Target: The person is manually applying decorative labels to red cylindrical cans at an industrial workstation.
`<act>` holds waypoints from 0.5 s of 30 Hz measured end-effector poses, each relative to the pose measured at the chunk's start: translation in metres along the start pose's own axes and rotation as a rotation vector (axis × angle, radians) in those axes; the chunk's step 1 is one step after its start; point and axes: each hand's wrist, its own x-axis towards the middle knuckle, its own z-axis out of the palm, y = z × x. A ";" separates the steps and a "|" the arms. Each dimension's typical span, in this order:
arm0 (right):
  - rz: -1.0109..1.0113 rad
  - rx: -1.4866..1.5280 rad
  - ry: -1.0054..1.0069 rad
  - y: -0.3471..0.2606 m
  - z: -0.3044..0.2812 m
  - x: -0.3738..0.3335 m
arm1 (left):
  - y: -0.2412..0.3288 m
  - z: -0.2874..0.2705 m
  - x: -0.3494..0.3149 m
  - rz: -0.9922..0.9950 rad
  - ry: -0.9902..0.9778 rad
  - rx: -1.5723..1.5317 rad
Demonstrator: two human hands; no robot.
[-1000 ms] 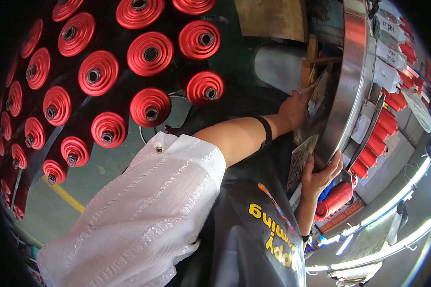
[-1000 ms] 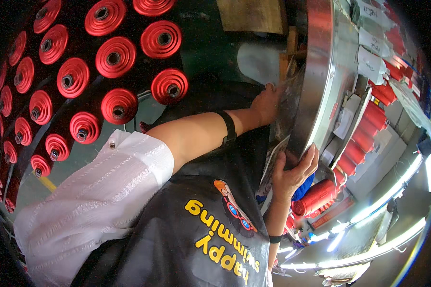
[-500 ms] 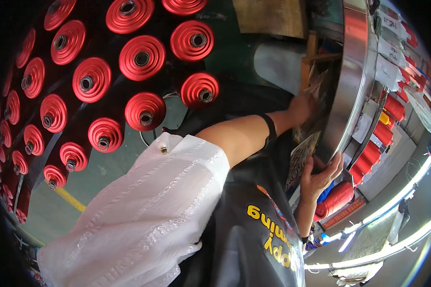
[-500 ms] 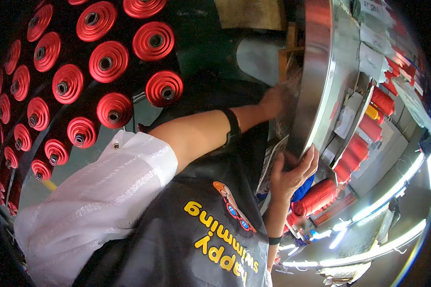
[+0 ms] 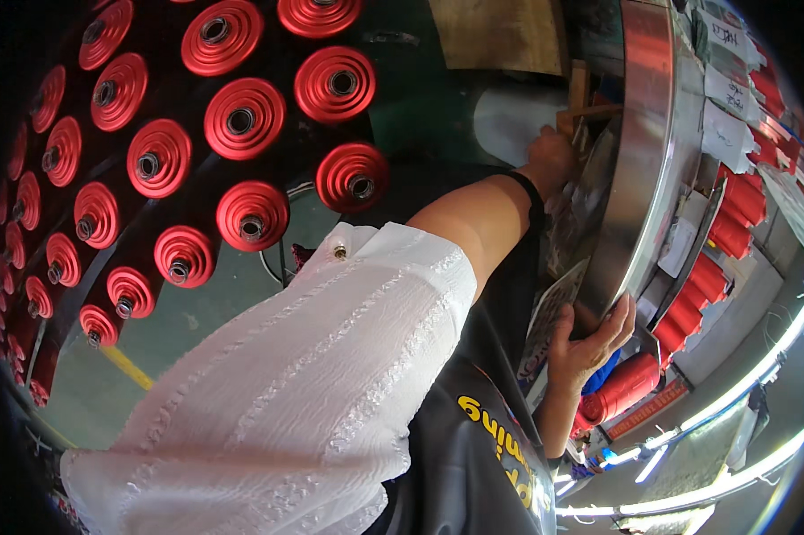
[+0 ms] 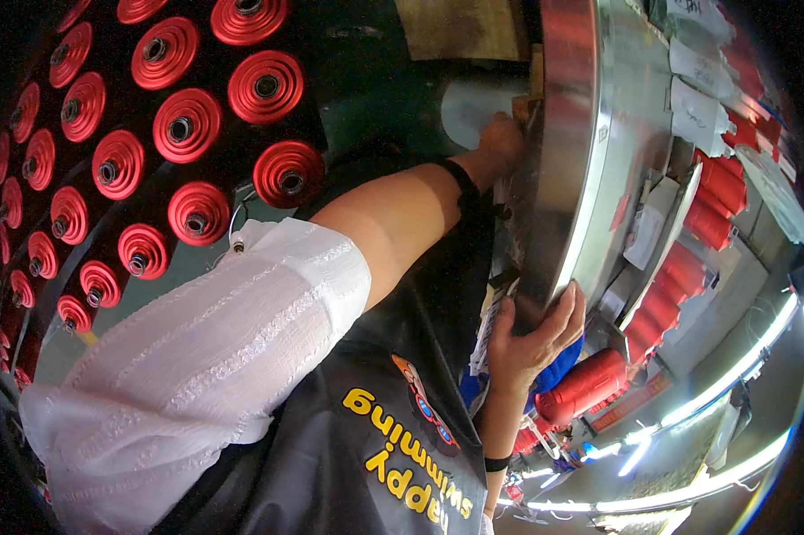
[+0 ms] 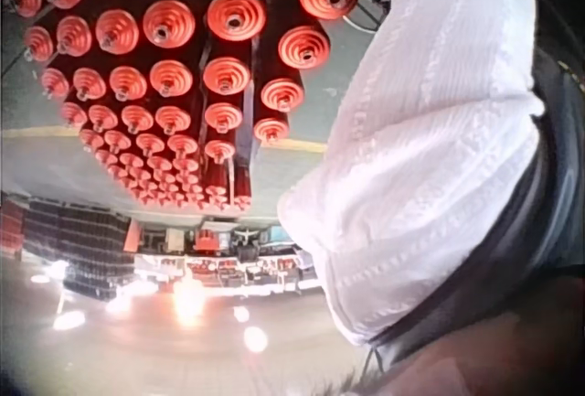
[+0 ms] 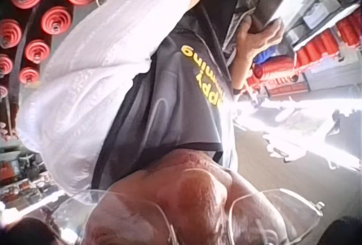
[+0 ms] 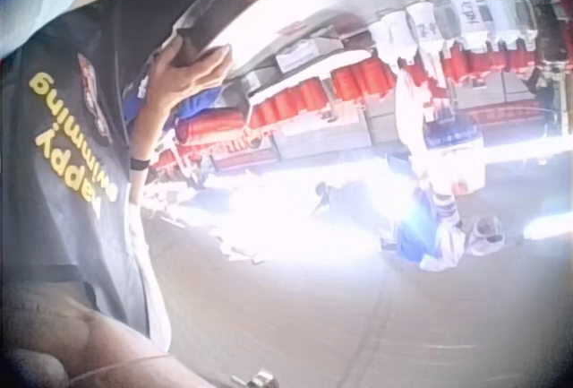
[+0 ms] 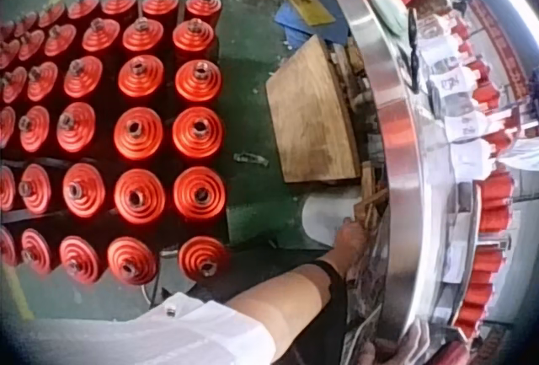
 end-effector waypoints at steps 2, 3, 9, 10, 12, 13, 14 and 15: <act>-0.008 -0.001 0.000 -0.001 0.000 0.001 | -0.011 0.014 0.012 -0.047 0.052 -0.162; -0.006 -0.006 -0.001 -0.001 0.000 0.001 | -0.014 0.018 0.014 -0.088 0.097 -0.327; 0.005 -0.019 0.007 -0.001 0.000 0.001 | -0.014 0.020 -0.004 0.007 0.229 -0.220; -0.004 -0.017 0.009 -0.001 0.000 0.001 | -0.014 0.021 -0.005 0.004 0.235 -0.220; -0.004 -0.012 0.011 -0.001 0.000 0.001 | -0.004 0.013 -0.018 -0.045 0.219 -0.222; -0.003 -0.009 0.014 0.000 0.001 0.001 | -0.006 0.012 -0.021 -0.046 0.220 -0.222; -0.002 -0.010 0.014 0.000 0.001 0.001 | -0.007 0.013 -0.023 0.004 0.213 -0.156; 0.000 -0.015 0.016 0.001 0.001 0.000 | -0.009 0.014 -0.023 0.054 0.207 -0.090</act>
